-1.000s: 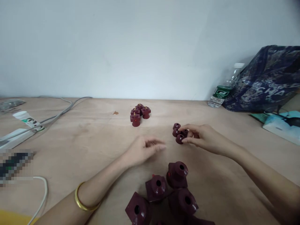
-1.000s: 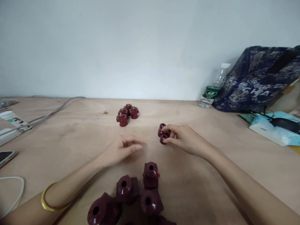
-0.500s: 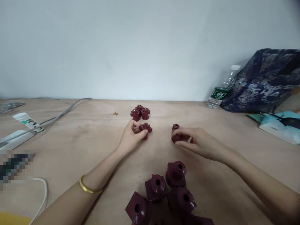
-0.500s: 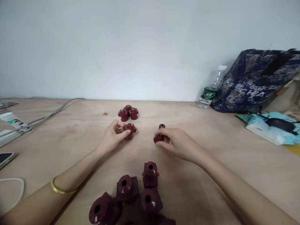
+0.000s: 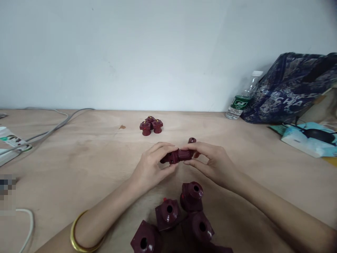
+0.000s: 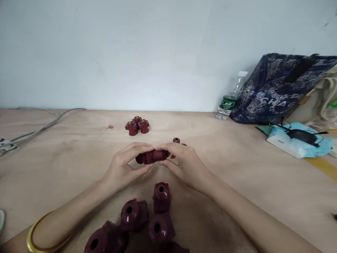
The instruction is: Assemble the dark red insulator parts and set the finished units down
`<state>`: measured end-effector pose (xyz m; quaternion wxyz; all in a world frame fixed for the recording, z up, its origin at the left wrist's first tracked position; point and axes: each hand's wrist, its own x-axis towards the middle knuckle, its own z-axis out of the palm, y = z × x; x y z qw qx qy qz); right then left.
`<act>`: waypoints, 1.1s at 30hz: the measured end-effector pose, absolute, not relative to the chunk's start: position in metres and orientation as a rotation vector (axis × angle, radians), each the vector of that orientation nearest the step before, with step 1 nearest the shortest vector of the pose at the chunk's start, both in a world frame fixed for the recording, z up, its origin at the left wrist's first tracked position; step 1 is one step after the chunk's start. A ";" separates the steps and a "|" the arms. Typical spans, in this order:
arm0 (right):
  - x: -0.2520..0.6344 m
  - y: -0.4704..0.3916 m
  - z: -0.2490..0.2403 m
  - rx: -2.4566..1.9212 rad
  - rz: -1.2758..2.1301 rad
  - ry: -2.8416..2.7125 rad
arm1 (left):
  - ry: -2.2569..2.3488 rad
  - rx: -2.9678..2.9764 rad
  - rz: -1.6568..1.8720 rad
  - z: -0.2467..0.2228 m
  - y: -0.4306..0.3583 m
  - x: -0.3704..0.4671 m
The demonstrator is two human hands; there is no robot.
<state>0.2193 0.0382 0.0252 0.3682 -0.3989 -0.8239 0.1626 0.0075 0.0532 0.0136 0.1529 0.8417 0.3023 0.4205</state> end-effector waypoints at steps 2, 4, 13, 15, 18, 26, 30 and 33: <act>0.220 0.038 0.025 -1.013 0.407 -2.113 | 0.850 2.411 1.187 0.014 0.054 0.007; 0.220 0.037 0.026 -0.977 0.366 -2.140 | 0.847 2.340 1.173 0.015 0.056 0.006; 0.218 0.037 0.028 -1.223 0.324 -2.164 | 0.843 2.212 1.096 0.017 0.056 0.007; 0.218 0.039 0.028 -1.374 0.331 -2.139 | 0.849 2.301 1.100 0.017 0.056 0.007; 0.218 0.039 0.030 -1.298 0.371 -2.193 | 0.853 2.324 1.131 0.015 0.058 0.007; 0.217 0.038 0.037 -1.299 0.456 -2.182 | 0.959 2.252 1.192 0.018 0.056 0.000; 0.250 0.058 0.038 -1.400 0.484 -2.008 | 1.131 1.902 0.940 0.015 0.038 -0.029; 0.275 0.076 0.026 -1.508 0.402 -1.949 | 1.202 1.613 0.880 0.006 0.009 -0.055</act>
